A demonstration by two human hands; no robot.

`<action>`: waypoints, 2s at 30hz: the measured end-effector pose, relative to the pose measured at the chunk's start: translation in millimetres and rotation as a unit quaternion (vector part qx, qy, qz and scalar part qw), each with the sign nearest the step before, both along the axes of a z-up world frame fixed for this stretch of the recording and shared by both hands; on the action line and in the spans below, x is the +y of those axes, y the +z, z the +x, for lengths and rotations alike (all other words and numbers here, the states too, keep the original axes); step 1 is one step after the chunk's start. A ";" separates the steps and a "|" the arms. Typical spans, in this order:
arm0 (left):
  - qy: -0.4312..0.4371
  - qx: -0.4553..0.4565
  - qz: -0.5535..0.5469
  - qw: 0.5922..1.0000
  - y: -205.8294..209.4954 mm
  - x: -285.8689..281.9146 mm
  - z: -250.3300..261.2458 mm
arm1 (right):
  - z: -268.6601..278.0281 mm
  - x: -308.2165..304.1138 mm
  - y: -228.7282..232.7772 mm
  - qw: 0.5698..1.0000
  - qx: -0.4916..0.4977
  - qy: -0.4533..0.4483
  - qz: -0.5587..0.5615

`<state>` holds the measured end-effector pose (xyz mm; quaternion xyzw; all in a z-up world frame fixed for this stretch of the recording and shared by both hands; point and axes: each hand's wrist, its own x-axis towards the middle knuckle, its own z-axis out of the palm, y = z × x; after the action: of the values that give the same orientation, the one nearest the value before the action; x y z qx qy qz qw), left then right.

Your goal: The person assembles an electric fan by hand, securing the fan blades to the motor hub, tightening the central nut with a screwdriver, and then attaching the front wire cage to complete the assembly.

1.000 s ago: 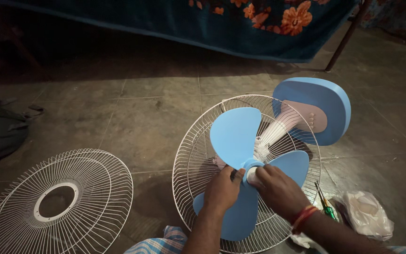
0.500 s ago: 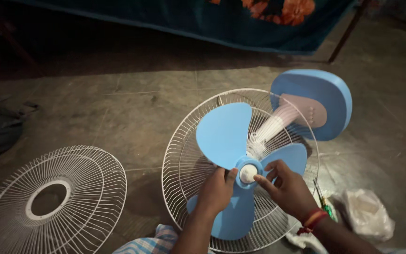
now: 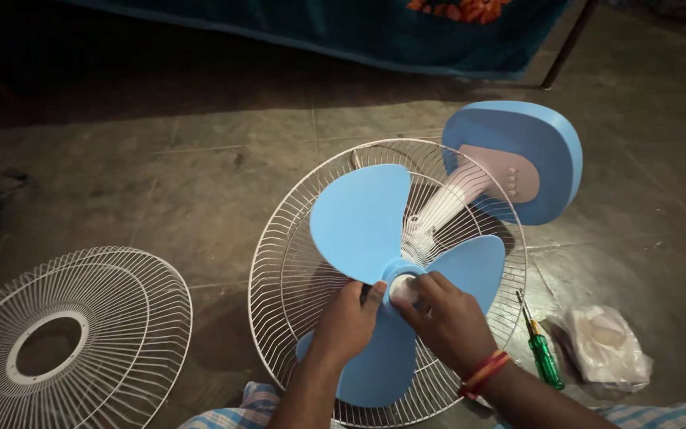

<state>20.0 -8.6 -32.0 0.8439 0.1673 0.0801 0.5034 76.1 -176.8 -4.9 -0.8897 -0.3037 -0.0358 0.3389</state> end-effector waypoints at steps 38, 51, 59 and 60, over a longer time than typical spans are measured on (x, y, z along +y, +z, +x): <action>-0.016 0.074 -0.016 0.997 17.6 -2.3 -10.9 | 2.3 -10.4 -12.9 0.956 -0.232 0.180 0.001; 0.019 0.082 0.230 0.970 63.5 -14.2 -23.4 | 39.7 -32.3 16.0 0.996 0.040 -0.062 -0.054; 0.061 -0.129 0.334 0.932 52.9 -28.1 -25.5 | 56.0 -32.4 -15.0 0.971 0.222 0.022 -0.088; 0.030 -0.111 0.299 0.947 50.7 -29.5 -26.9 | 56.4 -32.2 -20.3 0.968 0.243 0.031 -0.056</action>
<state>-6.9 -38.1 18.7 0.9360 0.1037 0.2349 0.2408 132.5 -209.1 -25.2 -0.8795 -0.2412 0.2092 0.3528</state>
